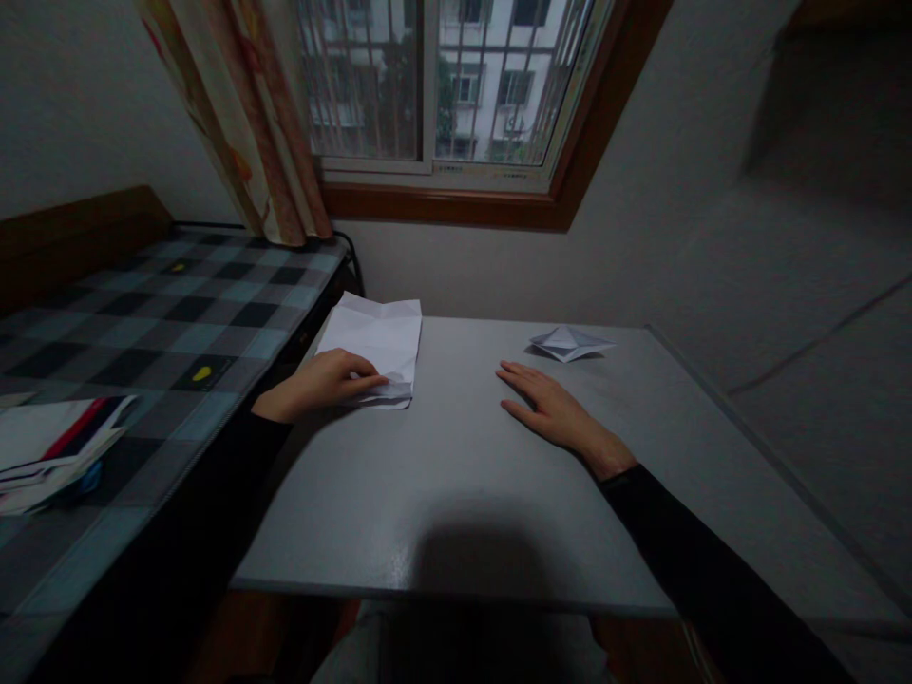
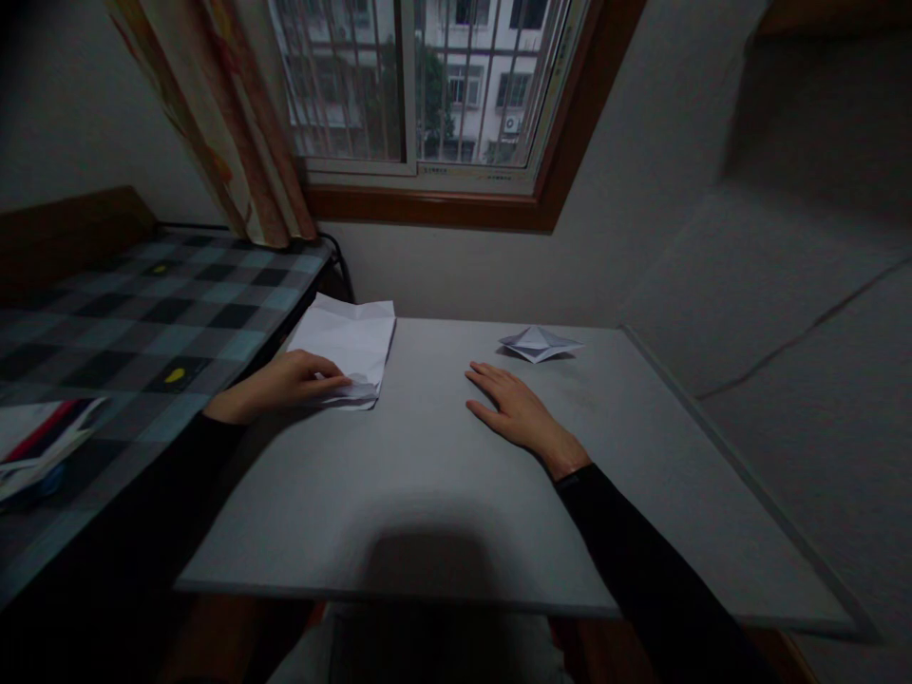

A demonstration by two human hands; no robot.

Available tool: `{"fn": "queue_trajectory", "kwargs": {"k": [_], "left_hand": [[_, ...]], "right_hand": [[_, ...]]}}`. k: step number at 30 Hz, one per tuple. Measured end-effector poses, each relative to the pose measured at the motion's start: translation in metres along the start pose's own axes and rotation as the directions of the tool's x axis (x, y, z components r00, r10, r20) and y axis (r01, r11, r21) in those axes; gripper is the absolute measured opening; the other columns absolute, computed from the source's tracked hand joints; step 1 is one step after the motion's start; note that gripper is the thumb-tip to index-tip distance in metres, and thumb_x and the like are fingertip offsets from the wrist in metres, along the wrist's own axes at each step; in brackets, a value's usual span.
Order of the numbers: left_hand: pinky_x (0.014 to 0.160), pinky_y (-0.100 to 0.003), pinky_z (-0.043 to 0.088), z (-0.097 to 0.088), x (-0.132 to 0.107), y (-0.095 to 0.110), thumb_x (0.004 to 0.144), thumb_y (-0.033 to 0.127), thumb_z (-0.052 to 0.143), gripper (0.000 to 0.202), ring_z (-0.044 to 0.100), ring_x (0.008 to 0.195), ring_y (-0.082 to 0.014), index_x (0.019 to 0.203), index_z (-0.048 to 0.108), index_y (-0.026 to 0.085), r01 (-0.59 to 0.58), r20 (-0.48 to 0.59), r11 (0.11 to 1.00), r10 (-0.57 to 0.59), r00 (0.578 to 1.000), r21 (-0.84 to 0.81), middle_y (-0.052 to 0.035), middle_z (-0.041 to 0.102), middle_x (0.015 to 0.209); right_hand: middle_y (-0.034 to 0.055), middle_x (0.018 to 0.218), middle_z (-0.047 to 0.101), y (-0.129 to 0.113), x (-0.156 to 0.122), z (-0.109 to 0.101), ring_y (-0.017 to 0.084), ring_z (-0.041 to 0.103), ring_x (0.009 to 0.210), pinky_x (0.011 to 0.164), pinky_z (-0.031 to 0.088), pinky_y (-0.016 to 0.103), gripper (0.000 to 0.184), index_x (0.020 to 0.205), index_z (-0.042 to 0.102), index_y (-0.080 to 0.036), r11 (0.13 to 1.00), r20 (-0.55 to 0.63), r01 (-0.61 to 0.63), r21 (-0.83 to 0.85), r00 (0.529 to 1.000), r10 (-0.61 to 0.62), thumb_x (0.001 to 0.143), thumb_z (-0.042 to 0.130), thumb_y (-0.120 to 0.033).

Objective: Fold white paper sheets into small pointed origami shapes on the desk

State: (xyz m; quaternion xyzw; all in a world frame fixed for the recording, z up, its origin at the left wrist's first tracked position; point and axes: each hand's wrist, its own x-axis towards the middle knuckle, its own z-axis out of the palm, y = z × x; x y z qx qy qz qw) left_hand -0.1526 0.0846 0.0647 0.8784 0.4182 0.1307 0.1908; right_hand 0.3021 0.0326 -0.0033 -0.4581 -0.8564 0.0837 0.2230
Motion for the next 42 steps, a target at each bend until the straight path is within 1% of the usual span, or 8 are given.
{"fn": "queue_trajectory", "kwargs": {"k": [4, 10, 19, 23, 28, 34, 39, 42], "left_hand": [[0.07, -0.028, 0.047, 0.002, -0.001, -0.002, 0.11, 0.058, 0.055, 0.049, 0.071, 0.075, -0.0193, 0.098, 0.084, 0.02, -0.014, -0.029, 0.999, 0.013, 0.999, -0.041, -0.0063, 0.082, 0.091], [0.078, -0.031, 0.053, 0.013, 0.002, 0.024, 0.115, 0.049, 0.049, 0.042, 0.076, 0.091, -0.0221, 0.11, 0.079, 0.02, -0.068, -0.377, 0.994, 0.094, 0.921, 0.084, -0.0089, 0.084, 0.109], [0.08, -0.035, 0.062, 0.067, 0.002, 0.09, 0.119, 0.04, 0.05, 0.033, 0.083, 0.095, -0.0219, 0.117, 0.078, 0.022, -0.304, -0.263, 0.903, 0.386, 0.884, 0.303, -0.0073, 0.086, 0.116], [0.079, -0.032, 0.063, 0.089, 0.001, 0.107, 0.118, 0.039, 0.055, 0.029, 0.083, 0.091, -0.0198, 0.115, 0.078, 0.02, -0.409, -0.276, 0.833, 0.52, 0.808, 0.373, -0.0067, 0.087, 0.113], [0.076, -0.03, 0.064, 0.1, -0.002, 0.117, 0.117, 0.035, 0.06, 0.024, 0.084, 0.09, -0.018, 0.112, 0.077, 0.019, -0.493, -0.316, 0.783, 0.611, 0.726, 0.38, -0.0043, 0.087, 0.114], [0.079, -0.032, 0.064, 0.092, -0.001, 0.116, 0.116, 0.042, 0.059, 0.03, 0.085, 0.095, -0.0218, 0.118, 0.078, 0.018, -0.564, -0.214, 0.775, 0.625, 0.751, 0.283, -0.0082, 0.086, 0.119], [0.104, -0.045, 0.063, 0.052, 0.001, 0.098, 0.1, 0.064, 0.076, 0.06, 0.08, 0.12, -0.0323, 0.141, 0.073, 0.021, -0.597, -0.068, 0.802, 0.596, 0.8, 0.014, -0.0134, 0.081, 0.135], [0.119, -0.049, 0.055, 0.027, 0.002, 0.068, 0.105, 0.054, 0.07, 0.051, 0.072, 0.136, -0.0325, 0.148, 0.07, 0.026, -0.5, -0.066, 0.858, 0.496, 0.866, -0.119, -0.0121, 0.075, 0.148]], "right_hand": [[0.0101, 0.174, 0.054, 0.001, -0.001, 0.0, 0.037, 0.053, 0.16, 0.133, 0.042, 0.066, 0.06, 0.167, 0.056, -0.032, 1.0, 0.004, -0.006, -0.004, 1.0, 0.006, 0.11, 0.064, -0.048], [0.0101, 0.175, 0.052, 0.001, -0.003, 0.0, 0.036, 0.052, 0.161, 0.134, 0.041, 0.067, 0.061, 0.168, 0.054, -0.033, 1.0, 0.005, -0.005, 0.0, 1.0, 0.005, 0.11, 0.063, -0.05], [0.0151, 0.168, 0.059, -0.013, -0.001, -0.007, 0.04, 0.06, 0.153, 0.129, 0.048, 0.066, 0.075, 0.174, 0.042, -0.03, 0.995, -0.09, -0.069, 0.077, 0.993, 0.075, 0.105, 0.07, -0.043], [0.0133, 0.172, 0.055, -0.018, 0.002, -0.009, 0.037, 0.056, 0.156, 0.131, 0.046, 0.064, 0.082, 0.177, 0.037, -0.031, 0.997, -0.146, 0.059, 0.04, 0.988, -0.053, 0.103, 0.074, -0.037], [0.0073, 0.172, 0.056, -0.024, 0.007, -0.01, 0.032, 0.057, 0.155, 0.128, 0.048, 0.063, 0.064, 0.17, 0.05, -0.037, 0.975, -0.078, 0.221, -0.019, 0.972, -0.222, 0.109, 0.068, -0.03], [0.0052, 0.155, 0.073, -0.021, 0.007, -0.008, 0.032, 0.071, 0.139, 0.122, 0.053, 0.062, 0.043, 0.154, 0.069, -0.036, 0.972, -0.016, 0.228, -0.062, 0.973, -0.229, 0.114, 0.06, -0.025], [0.0065, 0.151, 0.076, -0.017, 0.006, -0.007, 0.033, 0.074, 0.132, 0.116, 0.058, 0.061, 0.039, 0.148, 0.075, -0.034, 0.971, 0.009, 0.235, -0.055, 0.972, -0.235, 0.113, 0.061, -0.024], [0.0056, 0.151, 0.076, -0.014, 0.006, -0.007, 0.033, 0.074, 0.132, 0.116, 0.058, 0.061, 0.039, 0.145, 0.077, -0.036, 0.972, -0.006, 0.232, -0.028, 0.973, -0.232, 0.111, 0.063, -0.022]]}}
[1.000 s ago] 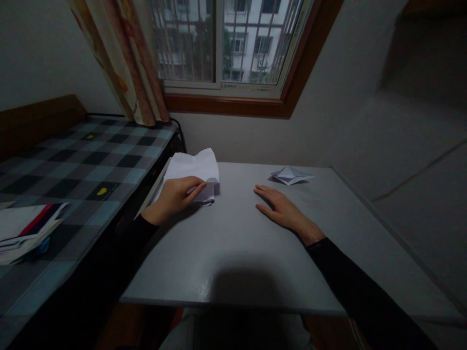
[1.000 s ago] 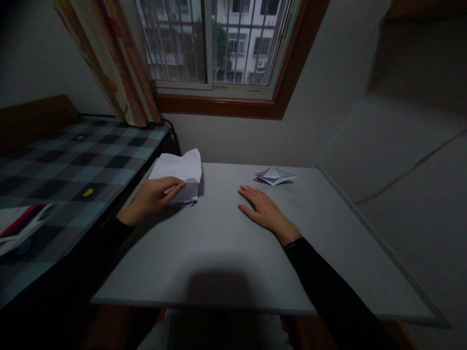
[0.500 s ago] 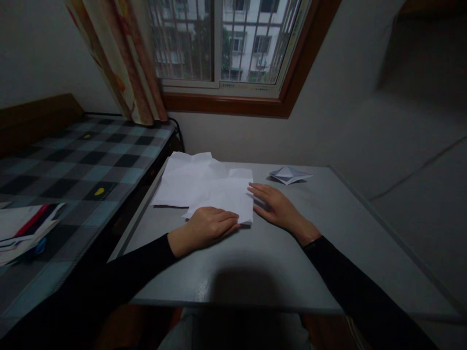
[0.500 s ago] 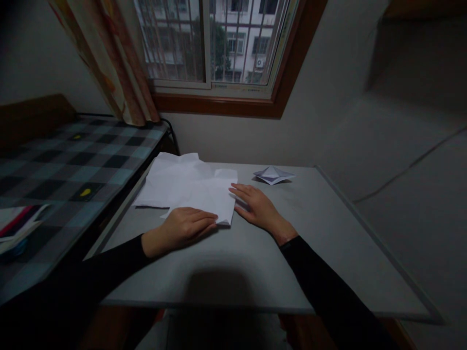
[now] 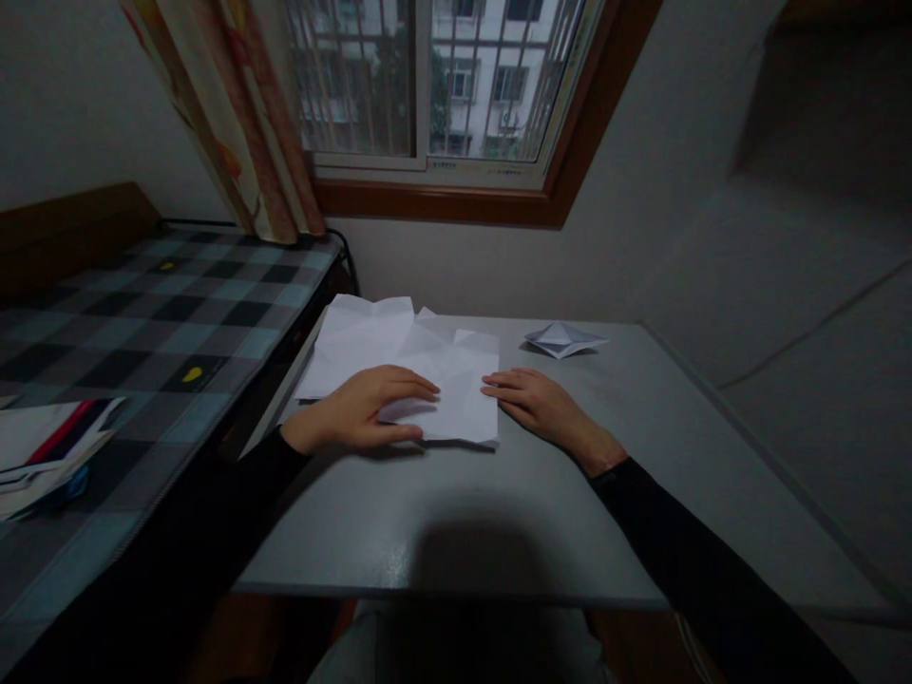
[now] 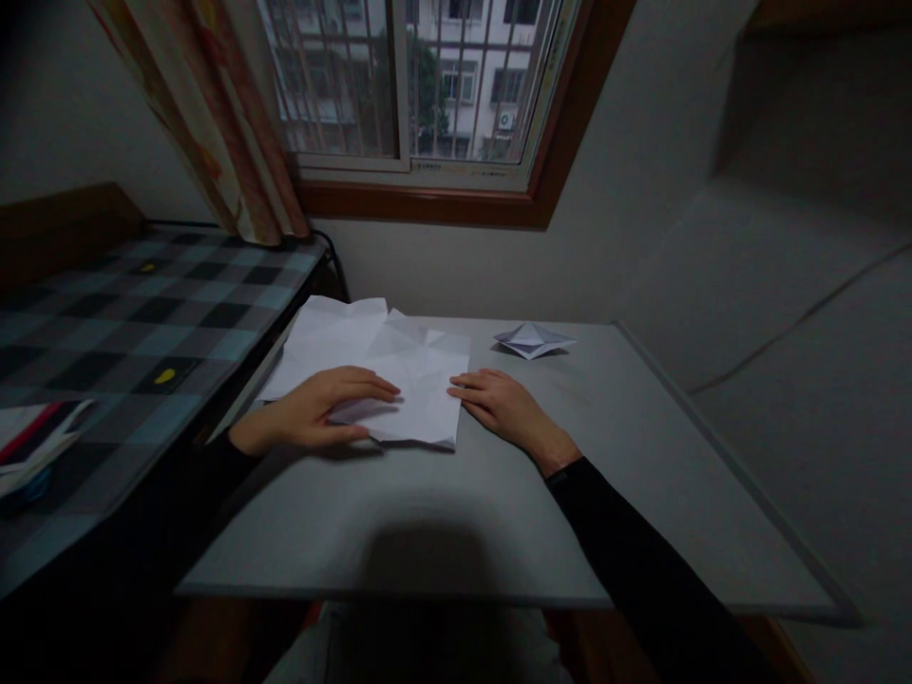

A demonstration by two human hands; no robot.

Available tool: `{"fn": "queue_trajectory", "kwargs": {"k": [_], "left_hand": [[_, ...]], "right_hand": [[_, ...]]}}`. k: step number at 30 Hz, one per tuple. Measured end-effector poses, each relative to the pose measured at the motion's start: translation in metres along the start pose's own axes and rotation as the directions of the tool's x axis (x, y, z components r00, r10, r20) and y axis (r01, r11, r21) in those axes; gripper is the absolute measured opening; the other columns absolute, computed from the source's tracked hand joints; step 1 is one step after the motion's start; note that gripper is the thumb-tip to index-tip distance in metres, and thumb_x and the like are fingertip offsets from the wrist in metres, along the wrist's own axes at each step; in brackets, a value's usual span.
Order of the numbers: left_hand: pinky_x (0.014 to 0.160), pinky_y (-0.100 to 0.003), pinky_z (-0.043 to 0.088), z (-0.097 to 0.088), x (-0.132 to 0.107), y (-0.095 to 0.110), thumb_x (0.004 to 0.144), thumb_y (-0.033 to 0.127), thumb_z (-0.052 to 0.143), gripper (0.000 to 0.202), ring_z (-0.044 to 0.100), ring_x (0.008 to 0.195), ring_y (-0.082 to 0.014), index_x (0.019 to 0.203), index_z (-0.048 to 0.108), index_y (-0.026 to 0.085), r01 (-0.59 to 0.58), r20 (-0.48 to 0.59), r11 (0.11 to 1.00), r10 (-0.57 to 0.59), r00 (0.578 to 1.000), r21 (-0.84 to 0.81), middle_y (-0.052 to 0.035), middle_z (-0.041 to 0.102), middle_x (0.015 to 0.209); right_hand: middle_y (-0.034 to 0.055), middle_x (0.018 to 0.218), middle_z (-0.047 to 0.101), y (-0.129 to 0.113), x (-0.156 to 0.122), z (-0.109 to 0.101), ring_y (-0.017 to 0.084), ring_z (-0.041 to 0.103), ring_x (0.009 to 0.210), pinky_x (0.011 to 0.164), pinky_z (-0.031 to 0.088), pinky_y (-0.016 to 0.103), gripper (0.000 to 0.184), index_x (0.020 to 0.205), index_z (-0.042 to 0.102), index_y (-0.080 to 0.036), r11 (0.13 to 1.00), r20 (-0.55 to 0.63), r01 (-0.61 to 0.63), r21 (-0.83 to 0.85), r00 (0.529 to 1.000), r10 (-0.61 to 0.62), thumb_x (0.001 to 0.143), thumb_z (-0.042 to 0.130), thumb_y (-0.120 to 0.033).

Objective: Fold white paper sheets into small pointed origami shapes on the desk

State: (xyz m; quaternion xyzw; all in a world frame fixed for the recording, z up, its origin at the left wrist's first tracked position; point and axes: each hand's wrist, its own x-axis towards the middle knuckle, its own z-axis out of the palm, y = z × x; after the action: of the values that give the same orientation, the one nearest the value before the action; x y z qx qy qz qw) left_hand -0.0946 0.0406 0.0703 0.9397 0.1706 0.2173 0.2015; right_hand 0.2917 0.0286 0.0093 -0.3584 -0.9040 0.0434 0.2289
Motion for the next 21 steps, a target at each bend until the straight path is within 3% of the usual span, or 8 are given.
{"fn": "queue_trajectory", "kwargs": {"k": [3, 8, 10, 15, 18, 21], "left_hand": [[0.125, -0.049, 0.051, -0.012, -0.015, -0.029, 0.113, 0.038, 0.054, 0.041, 0.068, 0.142, -0.0291, 0.148, 0.071, 0.025, 0.178, -0.038, 0.984, -0.179, 0.983, -0.026, -0.0101, 0.072, 0.153], [0.129, -0.051, 0.048, -0.002, -0.026, -0.059, 0.102, 0.017, 0.055, 0.052, 0.064, 0.147, -0.0269, 0.152, 0.068, 0.026, 0.205, -0.021, 0.978, -0.204, 0.979, 0.048, -0.009, 0.067, 0.161], [0.13, -0.051, 0.048, 0.003, -0.027, -0.062, 0.101, 0.017, 0.056, 0.055, 0.063, 0.148, -0.0267, 0.154, 0.066, 0.026, 0.195, -0.021, 0.979, -0.194, 0.981, 0.056, -0.009, 0.066, 0.162], [0.124, -0.051, 0.051, 0.008, -0.027, -0.064, 0.101, 0.027, 0.065, 0.055, 0.067, 0.142, -0.0298, 0.155, 0.065, 0.025, 0.17, -0.033, 0.984, -0.168, 0.985, 0.055, -0.0113, 0.07, 0.156], [0.119, -0.052, 0.053, 0.01, -0.022, -0.063, 0.099, 0.032, 0.07, 0.048, 0.071, 0.134, -0.031, 0.147, 0.071, 0.026, 0.156, -0.041, 0.986, -0.154, 0.987, 0.055, -0.0116, 0.075, 0.147], [0.116, -0.051, 0.053, 0.015, -0.015, -0.06, 0.104, 0.037, 0.067, 0.029, 0.074, 0.123, -0.0296, 0.127, 0.08, 0.026, 0.184, -0.093, 0.982, -0.18, 0.979, 0.037, -0.0106, 0.08, 0.132]], "right_hand": [[0.0042, 0.151, 0.076, 0.003, -0.001, 0.001, 0.033, 0.074, 0.133, 0.116, 0.058, 0.061, 0.039, 0.143, 0.078, -0.037, 0.999, -0.016, -0.011, 0.033, 1.0, 0.012, 0.111, 0.062, -0.022], [0.0053, 0.145, 0.08, 0.004, -0.003, -0.001, 0.032, 0.075, 0.134, 0.118, 0.057, 0.059, 0.034, 0.138, 0.081, -0.033, 0.988, -0.064, -0.07, 0.134, 0.995, 0.079, 0.111, 0.061, -0.025], [0.0063, 0.138, 0.082, 0.003, -0.004, -0.002, 0.032, 0.077, 0.129, 0.115, 0.06, 0.056, 0.032, 0.134, 0.082, -0.032, 0.973, -0.093, -0.121, 0.196, 0.986, 0.141, 0.111, 0.06, -0.027], [0.0089, 0.11, 0.087, 0.003, -0.004, -0.003, 0.032, 0.082, 0.098, 0.088, 0.065, 0.047, 0.027, 0.112, 0.085, -0.026, 0.935, -0.105, -0.24, 0.261, 0.956, 0.274, 0.111, 0.059, -0.032], [0.0092, 0.114, 0.087, 0.006, -0.004, -0.001, 0.032, 0.082, 0.101, 0.091, 0.063, 0.048, 0.026, 0.116, 0.084, -0.025, 0.923, -0.135, -0.248, 0.295, 0.945, 0.297, 0.111, 0.059, -0.033], [0.0098, 0.117, 0.087, 0.008, -0.005, 0.002, 0.033, 0.081, 0.104, 0.095, 0.062, 0.05, 0.025, 0.116, 0.084, -0.025, 0.909, -0.164, -0.256, 0.329, 0.932, 0.322, 0.109, 0.062, -0.035]]}}
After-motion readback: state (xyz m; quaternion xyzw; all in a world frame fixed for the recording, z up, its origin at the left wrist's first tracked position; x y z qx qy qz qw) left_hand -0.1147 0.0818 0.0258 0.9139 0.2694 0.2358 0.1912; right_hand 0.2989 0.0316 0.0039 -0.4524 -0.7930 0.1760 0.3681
